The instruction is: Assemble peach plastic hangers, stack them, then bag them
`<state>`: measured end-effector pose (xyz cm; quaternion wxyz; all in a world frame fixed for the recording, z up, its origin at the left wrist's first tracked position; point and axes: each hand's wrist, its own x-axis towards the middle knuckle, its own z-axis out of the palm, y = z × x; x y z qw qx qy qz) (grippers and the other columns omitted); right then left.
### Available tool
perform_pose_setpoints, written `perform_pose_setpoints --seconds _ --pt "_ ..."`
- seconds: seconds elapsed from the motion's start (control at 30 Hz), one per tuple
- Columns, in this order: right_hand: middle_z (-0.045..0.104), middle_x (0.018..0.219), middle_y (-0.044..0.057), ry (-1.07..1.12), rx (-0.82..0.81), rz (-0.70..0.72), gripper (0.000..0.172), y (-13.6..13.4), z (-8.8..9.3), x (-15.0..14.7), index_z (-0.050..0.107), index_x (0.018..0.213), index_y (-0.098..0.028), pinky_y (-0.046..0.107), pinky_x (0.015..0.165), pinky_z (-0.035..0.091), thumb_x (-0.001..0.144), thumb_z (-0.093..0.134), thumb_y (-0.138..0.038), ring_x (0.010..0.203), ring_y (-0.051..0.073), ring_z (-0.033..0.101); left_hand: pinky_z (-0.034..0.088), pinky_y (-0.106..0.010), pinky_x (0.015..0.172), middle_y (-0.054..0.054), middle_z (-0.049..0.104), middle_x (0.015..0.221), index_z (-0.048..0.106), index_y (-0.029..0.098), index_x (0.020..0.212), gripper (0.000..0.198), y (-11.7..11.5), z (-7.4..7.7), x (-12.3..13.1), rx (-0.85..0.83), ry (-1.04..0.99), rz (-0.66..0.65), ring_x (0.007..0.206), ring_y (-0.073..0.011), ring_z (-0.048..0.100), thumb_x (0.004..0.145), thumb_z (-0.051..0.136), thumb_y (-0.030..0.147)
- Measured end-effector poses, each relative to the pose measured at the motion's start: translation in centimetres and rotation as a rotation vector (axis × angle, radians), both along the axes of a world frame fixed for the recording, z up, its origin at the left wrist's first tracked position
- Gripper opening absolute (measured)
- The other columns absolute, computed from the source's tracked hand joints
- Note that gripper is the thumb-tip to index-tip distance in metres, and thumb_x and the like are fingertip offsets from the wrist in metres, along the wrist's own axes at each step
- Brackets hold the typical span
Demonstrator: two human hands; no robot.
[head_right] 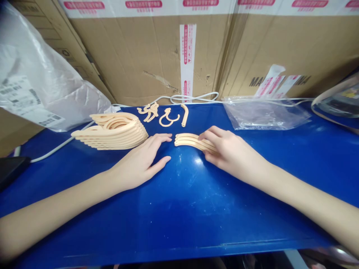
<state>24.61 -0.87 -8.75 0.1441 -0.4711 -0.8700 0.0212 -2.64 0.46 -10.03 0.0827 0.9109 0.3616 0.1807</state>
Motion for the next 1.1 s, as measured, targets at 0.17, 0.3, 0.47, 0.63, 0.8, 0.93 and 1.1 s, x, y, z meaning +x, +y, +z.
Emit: perform_pose_setpoints --seconds 0.17,0.3,0.47,0.63,0.8,0.93,1.1 --pt "0.061 0.106 0.012 -0.118 0.083 -0.238 0.035 2.1 0.0 1.9 0.056 0.115 -0.019 0.041 0.068 0.050 0.083 0.056 -0.033 0.075 0.026 0.065 0.043 -0.044 0.109 -0.014 0.052 0.138 0.043 0.013 0.130 0.037 0.1 -0.1 -0.1 0.019 0.005 -0.011 0.128 -0.0253 0.050 0.097 0.047 0.030" --pt "0.060 0.104 0.016 -0.175 0.105 -0.296 0.041 5.2 0.4 2.1 0.058 0.116 -0.016 0.042 0.064 0.048 0.085 0.056 -0.043 0.070 0.027 0.062 0.043 -0.044 0.109 -0.015 0.052 0.138 0.044 0.012 0.130 0.038 0.1 -0.1 -0.1 0.020 0.006 -0.003 0.128 -0.0259 0.050 0.098 0.047 0.031" --pt "0.060 0.101 0.015 -0.113 0.030 -0.241 0.044 9.2 0.6 0.3 0.061 0.111 -0.016 0.044 0.076 0.050 0.084 0.056 -0.050 0.085 0.030 0.062 0.043 -0.045 0.109 -0.015 0.051 0.139 0.045 0.014 0.129 0.036 0.0 0.0 -0.1 0.011 0.013 0.007 0.128 -0.0261 0.051 0.098 0.045 0.032" --pt "0.062 0.102 0.014 -0.002 0.042 -0.262 0.039 11.2 0.3 -1.9 0.064 0.110 -0.017 0.043 0.078 0.051 0.083 0.059 -0.045 0.084 0.027 0.062 0.043 -0.045 0.108 -0.014 0.052 0.137 0.046 0.014 0.127 0.034 0.1 -0.1 -0.1 0.007 0.016 -0.002 0.128 -0.0260 0.051 0.098 0.045 0.031" --pt "0.062 0.102 0.015 0.033 0.053 -0.269 0.037 12.2 0.0 -2.7 0.065 0.110 -0.016 0.042 0.081 0.050 0.082 0.061 -0.039 0.086 0.026 0.061 0.043 -0.045 0.108 -0.014 0.053 0.137 0.048 0.013 0.126 0.033 0.1 0.0 0.0 0.009 0.024 0.001 0.127 -0.0259 0.051 0.098 0.046 0.031" --pt "0.061 0.104 0.014 0.058 0.067 -0.269 0.034 13.0 -0.3 -2.8 0.065 0.107 -0.016 0.043 0.085 0.049 0.082 0.061 -0.039 0.093 0.027 0.061 0.043 -0.044 0.108 -0.015 0.053 0.136 0.049 0.012 0.125 0.033 0.1 -0.1 0.0 0.003 0.028 0.002 0.126 -0.0256 0.051 0.098 0.046 0.031" --pt "0.060 0.107 0.014 0.065 0.073 -0.264 0.032 13.4 -0.7 -3.0 0.065 0.105 -0.015 0.041 0.087 0.048 0.085 0.057 -0.038 0.098 0.027 0.060 0.043 -0.045 0.108 -0.014 0.053 0.137 0.049 0.014 0.125 0.032 0.1 -0.1 0.0 0.004 0.028 0.001 0.127 -0.0258 0.051 0.098 0.045 0.032"
